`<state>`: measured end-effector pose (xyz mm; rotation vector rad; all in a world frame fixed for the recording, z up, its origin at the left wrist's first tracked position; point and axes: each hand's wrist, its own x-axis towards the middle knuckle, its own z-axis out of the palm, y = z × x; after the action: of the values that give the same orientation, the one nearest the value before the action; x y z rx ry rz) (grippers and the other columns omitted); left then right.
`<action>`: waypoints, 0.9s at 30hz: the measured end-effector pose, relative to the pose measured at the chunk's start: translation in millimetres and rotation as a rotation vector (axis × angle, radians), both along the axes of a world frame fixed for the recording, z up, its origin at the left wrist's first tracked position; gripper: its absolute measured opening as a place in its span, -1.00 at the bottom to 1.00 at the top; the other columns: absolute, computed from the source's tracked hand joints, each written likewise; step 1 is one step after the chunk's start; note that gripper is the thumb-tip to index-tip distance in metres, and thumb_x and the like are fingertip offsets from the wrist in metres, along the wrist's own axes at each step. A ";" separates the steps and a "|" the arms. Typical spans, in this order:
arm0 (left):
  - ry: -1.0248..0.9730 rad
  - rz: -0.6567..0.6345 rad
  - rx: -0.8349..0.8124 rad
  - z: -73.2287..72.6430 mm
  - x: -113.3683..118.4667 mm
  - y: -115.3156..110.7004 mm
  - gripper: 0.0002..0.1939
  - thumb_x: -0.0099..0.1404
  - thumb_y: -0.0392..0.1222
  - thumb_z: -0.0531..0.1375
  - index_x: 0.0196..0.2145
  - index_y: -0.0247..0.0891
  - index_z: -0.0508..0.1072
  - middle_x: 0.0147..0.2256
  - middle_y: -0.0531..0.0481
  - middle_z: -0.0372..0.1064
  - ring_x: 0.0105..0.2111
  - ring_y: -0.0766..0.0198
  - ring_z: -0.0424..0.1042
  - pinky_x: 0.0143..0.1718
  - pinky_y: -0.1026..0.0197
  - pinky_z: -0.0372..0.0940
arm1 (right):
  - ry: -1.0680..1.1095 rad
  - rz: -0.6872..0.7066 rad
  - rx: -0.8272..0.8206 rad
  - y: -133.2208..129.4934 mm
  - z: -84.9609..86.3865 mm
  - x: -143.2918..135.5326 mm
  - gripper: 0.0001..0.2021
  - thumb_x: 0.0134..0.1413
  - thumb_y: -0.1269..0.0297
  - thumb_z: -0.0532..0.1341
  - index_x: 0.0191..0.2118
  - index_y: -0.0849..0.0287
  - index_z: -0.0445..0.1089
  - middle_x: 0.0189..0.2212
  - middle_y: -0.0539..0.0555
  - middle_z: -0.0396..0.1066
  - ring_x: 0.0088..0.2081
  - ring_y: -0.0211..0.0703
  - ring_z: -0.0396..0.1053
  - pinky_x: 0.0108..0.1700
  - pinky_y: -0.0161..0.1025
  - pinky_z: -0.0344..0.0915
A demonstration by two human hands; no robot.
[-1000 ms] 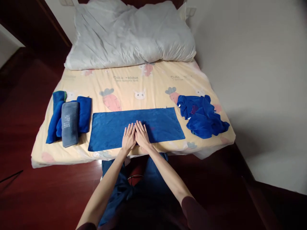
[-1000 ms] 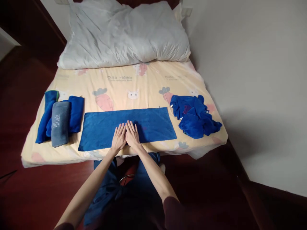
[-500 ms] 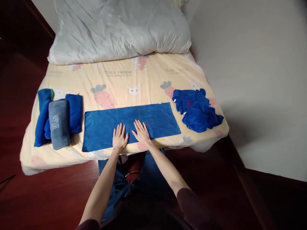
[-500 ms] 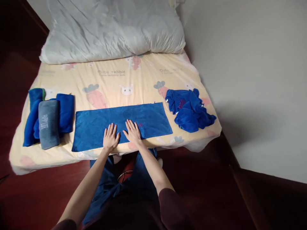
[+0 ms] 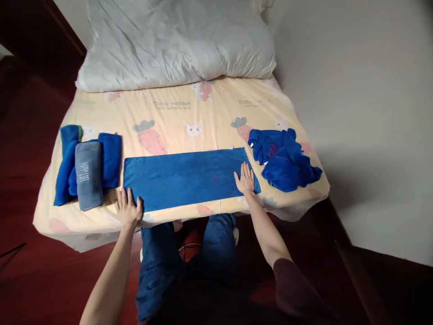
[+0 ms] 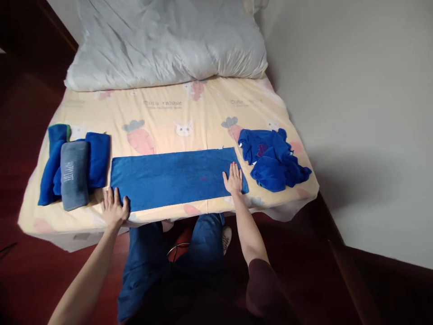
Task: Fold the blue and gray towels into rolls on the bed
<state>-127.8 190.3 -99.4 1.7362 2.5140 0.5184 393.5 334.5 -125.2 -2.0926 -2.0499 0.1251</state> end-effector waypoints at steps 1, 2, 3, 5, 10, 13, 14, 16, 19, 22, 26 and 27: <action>0.003 0.005 0.000 0.6 1.5 0.8 -0.30 0.45 0.06 -0.09 0.41 -0.37 0.01 0.43 -0.27 -0.20 0.43 -0.01 -0.22 0.40 -0.15 -0.24 | -0.008 -0.005 0.006 0.3 -1.1 0.3 -0.29 0.39 -0.02 -0.25 0.44 0.41 -0.14 0.46 0.21 -0.20 0.46 -0.08 -0.24 0.46 0.00 -0.29; 0.005 0.010 0.000 0.9 2.5 1.7 -0.30 0.45 0.06 -0.09 0.41 -0.37 0.02 0.43 -0.27 -0.19 0.43 -0.01 -0.21 0.40 -0.14 -0.23 | -0.012 -0.008 0.009 0.2 -2.0 -0.5 -0.29 0.39 -0.02 -0.25 0.44 0.41 -0.14 0.46 0.21 -0.21 0.46 -0.08 -0.25 0.46 0.00 -0.28; 0.005 0.015 -0.001 1.0 3.0 2.3 -0.30 0.45 0.07 -0.09 0.41 -0.37 0.02 0.43 -0.26 -0.18 0.43 0.00 -0.20 0.39 -0.14 -0.22 | -0.012 -0.011 0.007 0.1 -2.7 -1.9 -0.28 0.38 -0.02 -0.24 0.44 0.41 -0.15 0.46 0.22 -0.21 0.46 -0.08 -0.27 0.46 0.01 -0.28; 0.004 0.020 -0.008 0.2 1.9 2.6 -0.30 0.45 0.06 -0.09 0.41 -0.36 0.02 0.43 -0.25 -0.18 0.43 0.01 -0.19 0.39 -0.13 -0.20 | -0.007 -0.045 0.001 0.1 -3.7 -4.6 -0.27 0.37 -0.02 -0.24 0.44 0.44 -0.17 0.46 0.26 -0.21 0.47 -0.05 -0.29 0.46 0.05 -0.29; -0.006 0.027 -0.035 -4.2 -3.3 -1.5 -0.32 0.44 0.04 -0.08 0.41 -0.32 0.02 0.44 -0.20 -0.19 0.43 0.03 -0.21 0.39 -0.12 -0.19 | -0.011 -0.164 -0.003 0.6 -4.2 -6.1 -0.26 0.36 0.00 -0.26 0.43 0.51 -0.16 0.45 0.33 -0.20 0.46 0.01 -0.28 0.44 0.11 -0.28; -0.003 0.039 -0.039 -4.9 -3.7 -4.3 -0.32 0.44 0.03 -0.07 0.41 -0.31 0.03 0.44 -0.18 -0.19 0.43 0.03 -0.21 0.39 -0.12 -0.18 | -0.030 -0.153 -0.015 -1.1 -5.3 -6.1 -0.25 0.35 0.01 -0.28 0.42 0.53 -0.13 0.44 0.34 -0.18 0.46 0.02 -0.26 0.44 0.10 -0.26; 0.000 0.039 -0.043 -4.6 -3.5 -4.9 -0.33 0.44 0.03 -0.07 0.41 -0.30 0.04 0.44 -0.17 -0.20 0.43 0.03 -0.21 0.40 -0.11 -0.18 | -0.037 -0.154 -0.017 -2.0 -6.3 -6.3 -0.25 0.35 0.00 -0.29 0.42 0.53 -0.13 0.44 0.34 -0.17 0.46 0.02 -0.26 0.44 0.10 -0.25; 0.012 0.036 -0.053 -3.7 -3.4 -5.7 -0.33 0.44 0.02 -0.06 0.40 -0.30 0.05 0.44 -0.15 -0.21 0.43 0.04 -0.20 0.40 -0.10 -0.18 | -0.046 -0.157 -0.019 -3.3 -9.0 -6.8 -0.24 0.35 -0.01 -0.29 0.42 0.53 -0.14 0.44 0.34 -0.18 0.46 0.02 -0.27 0.44 0.11 -0.26; 0.037 0.029 -0.062 -2.1 -4.4 -7.8 -0.34 0.45 0.01 -0.07 0.41 -0.30 0.04 0.44 -0.16 -0.21 0.43 0.04 -0.20 0.40 -0.11 -0.19 | -0.047 -0.150 -0.034 -3.1 -11.9 -6.3 -0.22 0.34 -0.02 -0.30 0.43 0.55 -0.16 0.45 0.32 -0.21 0.47 0.02 -0.30 0.44 0.11 -0.28; 0.062 0.038 -0.057 -1.6 -3.9 -11.9 -0.34 0.45 -0.01 -0.07 0.41 -0.33 0.03 0.43 -0.19 -0.20 0.44 0.01 -0.22 0.40 -0.15 -0.20 | -0.029 -0.156 -0.110 1.2 -9.7 -1.6 -0.19 0.32 -0.05 -0.30 0.43 0.56 -0.19 0.46 0.31 -0.27 0.47 0.04 -0.32 0.44 0.13 -0.29; 0.101 0.022 -0.021 -1.0 12.4 -4.8 -0.35 0.45 -0.08 -0.09 0.38 -0.47 0.06 0.43 -0.30 -0.21 0.44 -0.07 -0.31 0.40 -0.23 -0.24 | -0.019 -0.170 -0.244 10.6 5.3 -5.6 -0.18 0.31 -0.05 -0.21 0.42 0.59 -0.17 0.46 0.35 -0.28 0.47 0.11 -0.32 0.43 0.17 -0.28; 0.106 -0.019 -0.011 -0.1 21.4 3.1 -0.35 0.45 -0.09 -0.08 0.38 -0.48 0.07 0.43 -0.30 -0.23 0.44 -0.07 -0.32 0.40 -0.23 -0.25 | -0.035 -0.172 -0.230 12.9 11.4 -14.2 -0.22 0.32 0.00 -0.20 0.41 0.59 -0.14 0.45 0.36 -0.27 0.47 0.13 -0.32 0.43 0.20 -0.30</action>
<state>-106.4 193.4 -99.4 1.8285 2.5618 0.4211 379.3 347.4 -113.8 -2.4131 -1.9437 0.3114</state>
